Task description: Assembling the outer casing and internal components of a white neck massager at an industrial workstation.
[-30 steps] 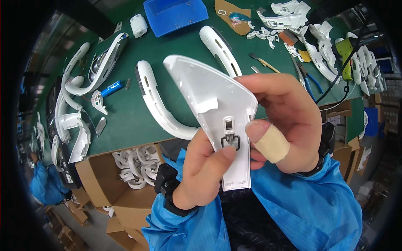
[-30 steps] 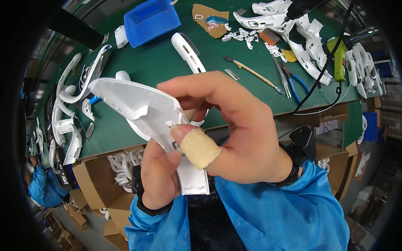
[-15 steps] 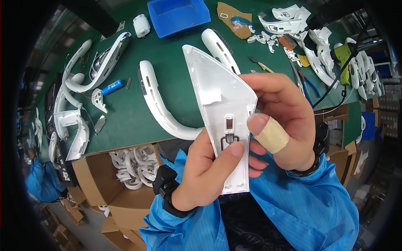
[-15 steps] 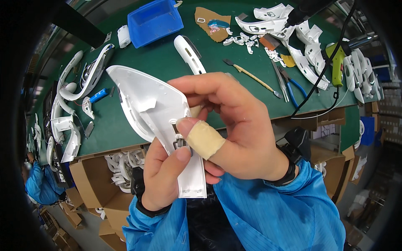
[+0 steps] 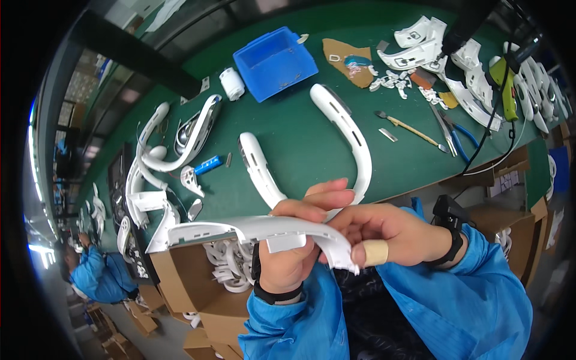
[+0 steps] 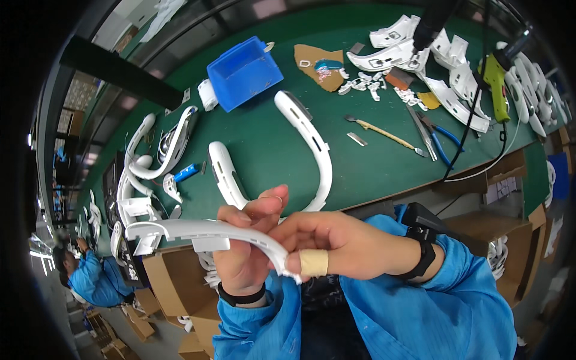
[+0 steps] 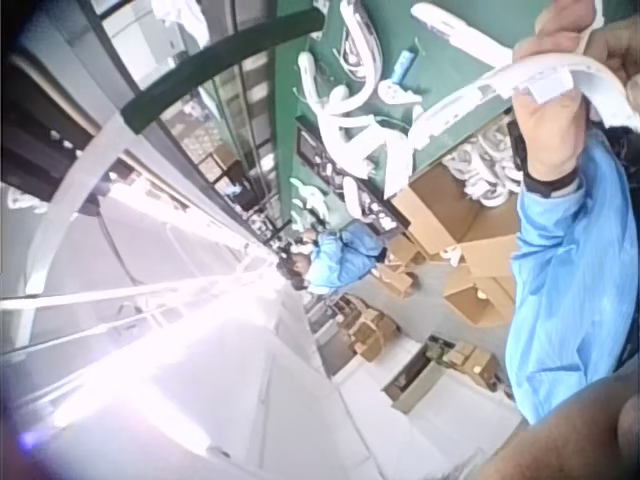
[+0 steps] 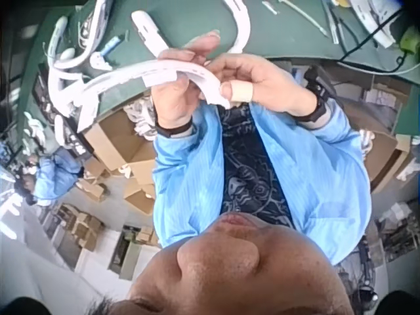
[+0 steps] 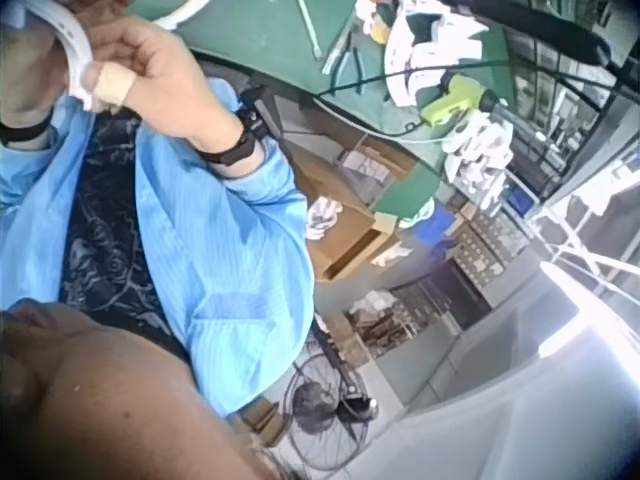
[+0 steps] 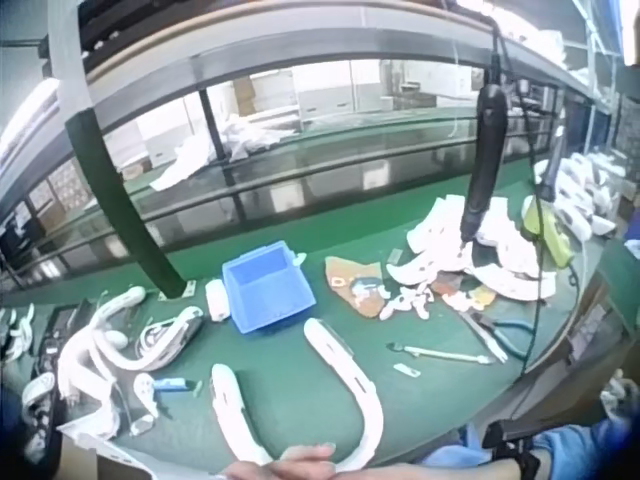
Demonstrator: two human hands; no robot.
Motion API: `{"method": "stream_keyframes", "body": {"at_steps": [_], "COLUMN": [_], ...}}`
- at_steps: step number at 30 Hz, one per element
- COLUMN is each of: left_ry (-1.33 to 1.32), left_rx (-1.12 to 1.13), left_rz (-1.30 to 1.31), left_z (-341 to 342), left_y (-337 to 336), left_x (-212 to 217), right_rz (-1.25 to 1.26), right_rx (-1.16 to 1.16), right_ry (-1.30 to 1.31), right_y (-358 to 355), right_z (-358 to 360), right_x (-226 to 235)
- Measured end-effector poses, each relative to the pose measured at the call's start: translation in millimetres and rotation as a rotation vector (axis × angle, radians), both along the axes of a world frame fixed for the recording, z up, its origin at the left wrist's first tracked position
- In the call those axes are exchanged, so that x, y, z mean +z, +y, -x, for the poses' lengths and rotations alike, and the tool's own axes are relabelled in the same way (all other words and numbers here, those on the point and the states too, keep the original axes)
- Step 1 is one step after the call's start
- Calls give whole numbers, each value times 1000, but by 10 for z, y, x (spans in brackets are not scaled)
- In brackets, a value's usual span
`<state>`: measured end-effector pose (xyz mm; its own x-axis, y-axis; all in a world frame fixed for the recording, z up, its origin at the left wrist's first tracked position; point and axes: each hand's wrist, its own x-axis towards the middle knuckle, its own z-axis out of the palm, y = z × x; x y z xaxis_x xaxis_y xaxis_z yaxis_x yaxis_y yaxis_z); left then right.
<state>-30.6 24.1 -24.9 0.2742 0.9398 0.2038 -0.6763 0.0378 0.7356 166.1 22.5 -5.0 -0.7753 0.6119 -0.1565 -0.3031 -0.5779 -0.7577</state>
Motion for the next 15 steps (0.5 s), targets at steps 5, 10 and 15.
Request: {"method": "stream_keyframes", "body": {"at_steps": [5,10,15], "left_ry": [91,1011,1575], "left_rx": [-105,-19,94], "left_rz": [-87,-210,-428], "left_z": [-72,-245,-471], "left_y": [87,344,376], "left_x": [28,172,137], "right_rz": [34,-73,-302], "right_rx": [5,-435,-807], "right_ry": [107,13,-323], "right_y": [-18,98,130], "right_z": [-72,-450,-706], "right_x": [16,72,23]}}
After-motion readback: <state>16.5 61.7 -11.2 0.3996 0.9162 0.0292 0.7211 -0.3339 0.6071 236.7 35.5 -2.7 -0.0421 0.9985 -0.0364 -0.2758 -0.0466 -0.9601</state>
